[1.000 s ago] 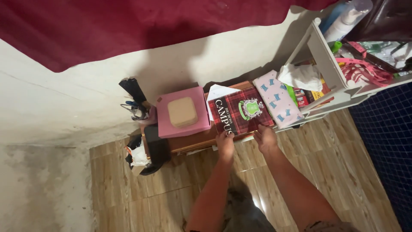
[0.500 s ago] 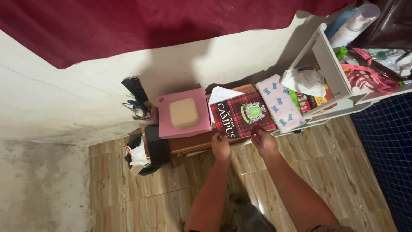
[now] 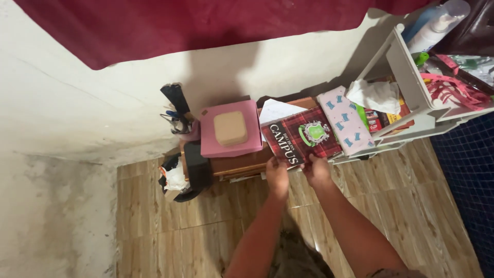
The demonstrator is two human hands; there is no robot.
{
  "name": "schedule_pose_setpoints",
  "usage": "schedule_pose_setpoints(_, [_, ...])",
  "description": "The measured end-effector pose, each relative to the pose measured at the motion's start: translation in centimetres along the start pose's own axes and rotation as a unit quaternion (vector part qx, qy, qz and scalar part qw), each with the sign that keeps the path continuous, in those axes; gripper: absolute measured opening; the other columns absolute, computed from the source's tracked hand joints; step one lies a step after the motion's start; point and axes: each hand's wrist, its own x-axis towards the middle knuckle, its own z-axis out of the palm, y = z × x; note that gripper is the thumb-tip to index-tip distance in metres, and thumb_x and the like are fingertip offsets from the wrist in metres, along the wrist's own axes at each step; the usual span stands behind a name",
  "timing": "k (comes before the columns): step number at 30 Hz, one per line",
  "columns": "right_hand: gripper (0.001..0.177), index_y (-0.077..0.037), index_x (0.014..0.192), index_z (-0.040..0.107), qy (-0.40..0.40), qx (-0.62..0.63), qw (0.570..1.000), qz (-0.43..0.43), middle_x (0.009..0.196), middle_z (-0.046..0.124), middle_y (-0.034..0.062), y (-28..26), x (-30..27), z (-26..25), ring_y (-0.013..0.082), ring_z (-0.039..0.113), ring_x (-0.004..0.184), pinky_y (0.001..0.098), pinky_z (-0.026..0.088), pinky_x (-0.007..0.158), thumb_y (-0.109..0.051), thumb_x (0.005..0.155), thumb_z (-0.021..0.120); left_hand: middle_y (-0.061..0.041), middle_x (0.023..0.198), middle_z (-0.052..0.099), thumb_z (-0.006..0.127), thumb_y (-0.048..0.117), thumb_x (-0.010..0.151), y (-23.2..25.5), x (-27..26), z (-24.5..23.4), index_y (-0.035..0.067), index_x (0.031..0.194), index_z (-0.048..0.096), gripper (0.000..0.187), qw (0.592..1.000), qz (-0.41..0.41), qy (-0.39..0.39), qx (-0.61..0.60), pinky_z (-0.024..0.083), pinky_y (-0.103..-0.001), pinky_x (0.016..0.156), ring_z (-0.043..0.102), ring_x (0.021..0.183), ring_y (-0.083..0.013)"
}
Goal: The person organizes office supplies by sorting books, notebooks, and papers into a drawer. They handle each item individually, placing them into the drawer one at a time, and also move a pink box and a white container into the drawer.
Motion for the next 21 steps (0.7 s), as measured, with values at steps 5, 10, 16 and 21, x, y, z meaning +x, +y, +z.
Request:
schedule_pose_setpoints(5, [0.021, -0.015, 0.119, 0.058, -0.049, 0.061, 0.997, -0.012, 0.089, 0.065, 0.0027, 0.2, -0.1, -1.1, 0.0172, 0.062, 0.071, 0.0334, 0.048, 0.055, -0.007, 0.103, 0.048, -0.01, 0.109, 0.074, 0.072, 0.021, 0.095, 7.6, -1.6, 1.2, -0.003, 0.124, 0.067, 0.038, 0.999, -0.035, -0.013, 0.028, 0.054, -0.03, 0.083, 0.067, 0.094, -0.016])
schedule_pose_setpoints(10, [0.025, -0.016, 0.122, 0.055, 0.003, 0.078, 0.997, 0.022, 0.099, 0.07, 0.0047, -1.8, -6.0, 2.6, 0.0179, 0.067, 0.08, 0.0318, 0.053, 0.063, -0.007, 0.102, 0.044, -0.004, 0.112, 0.069, 0.067, 0.031, 0.097, 14.8, -4.4, 3.0, 0.008, 0.13, 0.062, 0.041, 0.976, -0.188, -0.067, 0.084, 0.052, -0.033, 0.078, 0.065, 0.092, -0.0153])
schedule_pose_setpoints(16, [0.022, -0.015, 0.121, 0.059, -0.119, 0.058, 0.991, -0.008, 0.095, 0.069, 0.0057, 0.0, -5.8, 0.9, 0.0175, 0.061, 0.071, 0.0305, 0.048, 0.055, -0.011, 0.1, 0.053, -0.013, 0.101, 0.066, 0.058, 0.003, 0.098, 10.8, -5.0, 1.4, 0.004, 0.128, 0.057, 0.031, 0.983, -0.087, -0.154, -0.056, 0.048, -0.039, 0.067, 0.06, 0.079, -0.0222])
schedule_pose_setpoints(21, [0.022, -0.011, 0.121, 0.061, -0.078, 0.062, 0.995, 0.012, 0.099, 0.071, 0.0051, -1.0, -8.9, 1.7, 0.0172, 0.063, 0.079, 0.0292, 0.05, 0.062, -0.022, 0.102, 0.059, -0.009, 0.117, 0.07, 0.055, 0.0, 0.098, 13.1, -6.0, -0.8, 0.003, 0.132, 0.058, 0.034, 0.985, -0.073, -0.159, 0.003, 0.052, -0.034, 0.088, 0.065, 0.099, -0.0168])
